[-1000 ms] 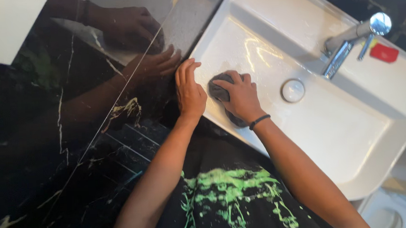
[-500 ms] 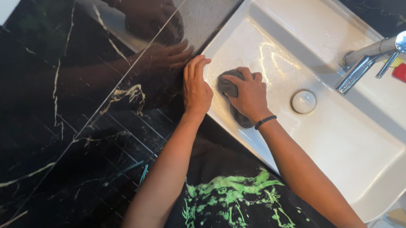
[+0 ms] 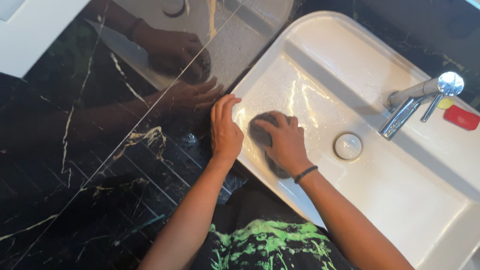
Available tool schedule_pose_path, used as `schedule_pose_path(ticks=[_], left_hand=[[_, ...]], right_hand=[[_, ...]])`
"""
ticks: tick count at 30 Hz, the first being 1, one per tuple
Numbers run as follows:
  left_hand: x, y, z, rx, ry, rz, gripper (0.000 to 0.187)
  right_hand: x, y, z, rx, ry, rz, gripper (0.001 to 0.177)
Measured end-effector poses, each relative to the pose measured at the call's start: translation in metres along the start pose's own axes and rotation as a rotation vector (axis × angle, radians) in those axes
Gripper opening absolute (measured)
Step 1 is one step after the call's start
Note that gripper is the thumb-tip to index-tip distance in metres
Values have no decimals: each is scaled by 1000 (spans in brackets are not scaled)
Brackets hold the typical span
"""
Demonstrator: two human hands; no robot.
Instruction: The person wets a gray cloth under a running faucet and then uses it to wipe the interior surfaces of a white bathroom sink. The person scrubs the basin and the area around the drain with the wet cloth.
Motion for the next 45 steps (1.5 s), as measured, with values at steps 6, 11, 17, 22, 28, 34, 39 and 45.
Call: schedule_pose_path(ticks=[6,11,17,22,28,34,39,45], left_hand=[[6,1,1,35,27,34,59],[6,0,0,17,8,20,59],[5,-3,-2,-38,17,-1,60],[2,-9,0,-105,73,22,57],[1,-16,4,-126,68,-3,56],[2,-14,4,-117,101,-12,58],[4,-9,1,-120,108,1,59],[2,-13,1,-124,111,19,61]], right_hand=[[1,-1,-3,-10,-18,-76,67],[24,0,5,-86,64,-1,57],[19,-5,2,-31,58,-127,49],[4,-20,15,-78,127,-222,39],[6,-24,30,-143,162,-228,42],[40,-17,34,-121,205,-112,40],[57,-2,30,-65,256,-62,38],[53,2,31,-63,222,-95,40]])
Point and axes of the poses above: each hand's wrist, its own x-axis towards the middle knuckle, its own z-axis out of the palm, y = z × x, the point moved 2 cm from there along x, towards the middle knuckle, and after that the axes turned 14 degrees about -z, right-handed, at the moved point
